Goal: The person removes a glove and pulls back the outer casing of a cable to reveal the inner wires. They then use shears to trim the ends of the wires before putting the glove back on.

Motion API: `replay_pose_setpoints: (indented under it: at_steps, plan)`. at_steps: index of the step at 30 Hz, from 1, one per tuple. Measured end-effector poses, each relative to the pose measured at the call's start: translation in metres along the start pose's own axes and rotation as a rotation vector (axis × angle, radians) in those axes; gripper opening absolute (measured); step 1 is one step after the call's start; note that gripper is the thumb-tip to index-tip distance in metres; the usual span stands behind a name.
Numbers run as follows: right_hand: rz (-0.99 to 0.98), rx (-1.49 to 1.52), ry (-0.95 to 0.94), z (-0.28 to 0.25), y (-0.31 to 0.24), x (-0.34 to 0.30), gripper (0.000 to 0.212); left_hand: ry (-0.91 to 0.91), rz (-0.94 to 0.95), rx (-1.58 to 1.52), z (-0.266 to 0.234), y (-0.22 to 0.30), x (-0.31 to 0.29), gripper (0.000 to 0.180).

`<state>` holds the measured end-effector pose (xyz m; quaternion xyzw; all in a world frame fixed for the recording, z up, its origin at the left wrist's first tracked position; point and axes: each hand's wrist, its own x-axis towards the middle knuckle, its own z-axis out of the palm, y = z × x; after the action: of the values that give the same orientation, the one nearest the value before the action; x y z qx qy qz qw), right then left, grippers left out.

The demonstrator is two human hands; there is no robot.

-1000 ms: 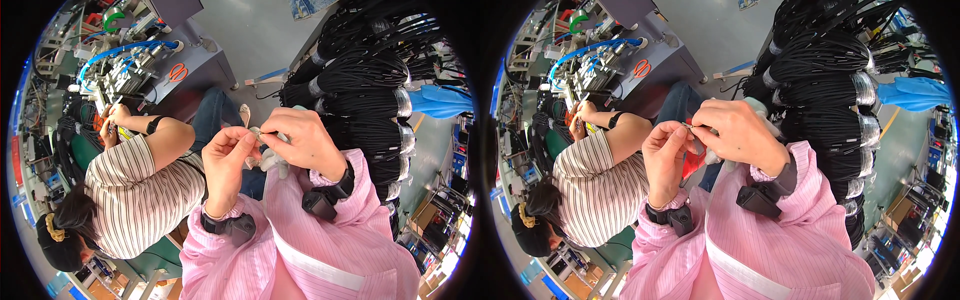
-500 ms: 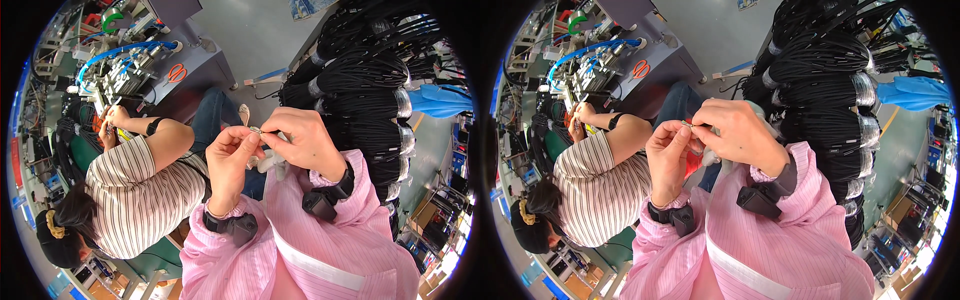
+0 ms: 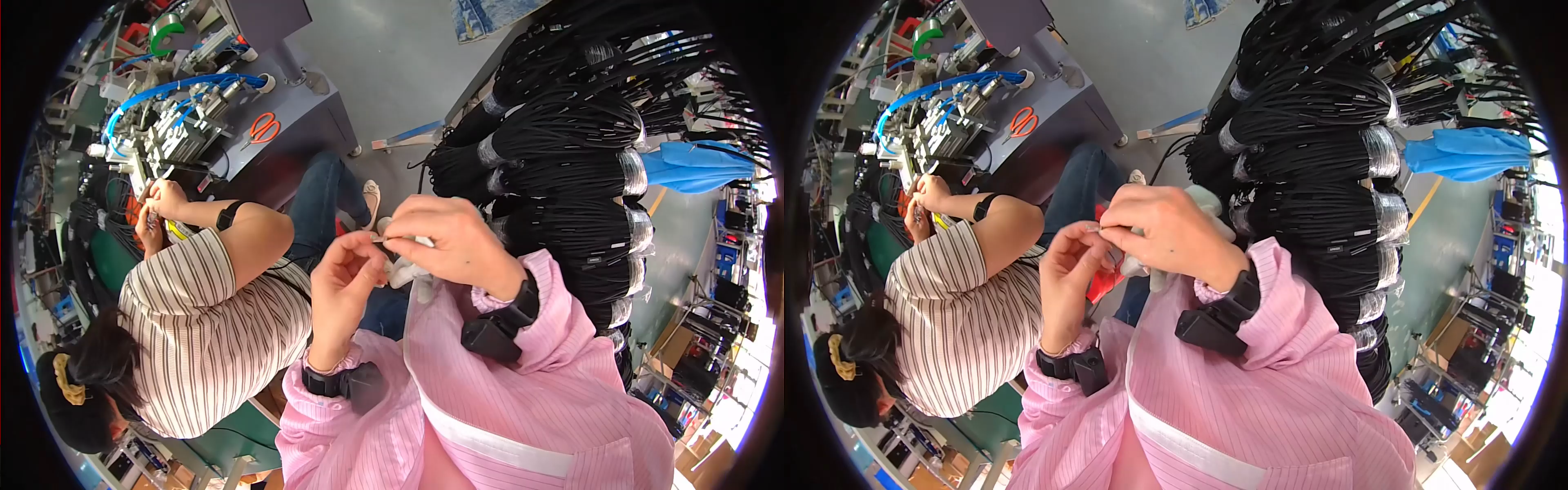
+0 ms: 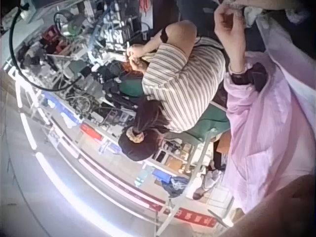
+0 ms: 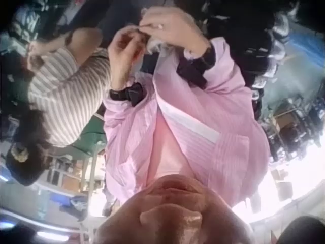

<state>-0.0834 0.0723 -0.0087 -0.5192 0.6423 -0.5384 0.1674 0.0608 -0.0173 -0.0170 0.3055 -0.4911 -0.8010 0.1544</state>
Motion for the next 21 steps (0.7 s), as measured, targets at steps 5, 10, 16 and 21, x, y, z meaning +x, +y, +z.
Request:
replay_pose_setpoints:
  at_steps: [5,10,16,21]
  plan:
    - [0.104,-0.109,-0.171,0.023,0.014,-0.018,0.006,-0.052,-0.138,0.101,-0.029,-0.033,-0.019,0.020]
    - [0.491,-0.012,-0.105,0.050,0.056,-0.059,0.006,0.005,-0.206,0.067,-0.053,-0.068,-0.043,0.019]
    - [0.488,-0.159,-0.291,0.075,0.070,-0.116,0.008,0.096,-0.253,0.028,-0.072,-0.093,-0.069,0.018]
    - [0.587,-0.057,-0.210,0.078,0.048,-0.109,0.010,0.137,-0.223,-0.026,-0.076,-0.101,-0.078,0.019]
